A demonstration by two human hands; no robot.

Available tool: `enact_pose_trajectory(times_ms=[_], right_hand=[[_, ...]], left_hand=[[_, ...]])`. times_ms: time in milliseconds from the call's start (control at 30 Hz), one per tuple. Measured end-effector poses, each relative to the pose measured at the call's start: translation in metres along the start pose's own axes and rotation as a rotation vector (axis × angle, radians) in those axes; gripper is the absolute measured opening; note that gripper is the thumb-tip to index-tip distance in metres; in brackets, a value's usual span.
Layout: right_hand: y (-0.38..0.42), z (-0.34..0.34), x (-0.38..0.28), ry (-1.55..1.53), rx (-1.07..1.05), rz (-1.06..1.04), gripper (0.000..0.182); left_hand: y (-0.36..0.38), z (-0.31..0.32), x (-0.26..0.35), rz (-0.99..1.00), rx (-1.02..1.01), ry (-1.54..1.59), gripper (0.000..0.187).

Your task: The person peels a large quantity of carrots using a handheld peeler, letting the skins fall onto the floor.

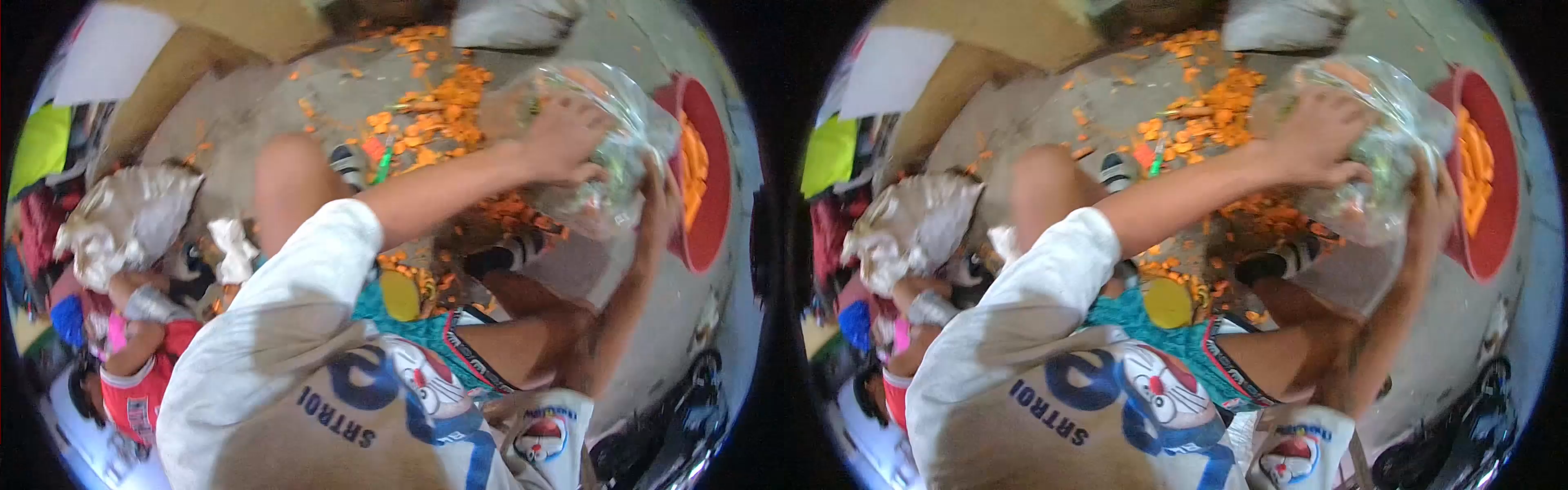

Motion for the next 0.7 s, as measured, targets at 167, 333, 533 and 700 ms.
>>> enact_pose_trajectory(times_ms=[167,333,533,700], right_hand=[[0.080,0.034,-0.011,0.523,0.191,-0.239,0.037],[0.082,0.074,0.004,0.231,0.272,-0.224,0.036],[0.093,0.085,-0.023,0.095,0.189,0.036,0.044],[0.098,0.066,-0.053,-0.304,0.313,0.158,0.050]], left_hand=[[0.006,0.000,0.015,0.016,-0.140,-0.126,0.062],[0.020,-0.001,0.010,-0.033,0.010,0.036,0.041],[0.037,-0.017,0.028,-0.297,0.094,0.295,0.043],[0.031,-0.021,0.032,-0.430,0.124,0.892,0.036]])
Point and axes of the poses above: each hand's wrist, its own y-axis away from the middle knuckle, its own z-axis out of the palm, x = y × z, the point moved 1 cm from there along -y, towards the middle knuckle, and after that the axes turned 2 degrees about y, right-handed, at the moved point
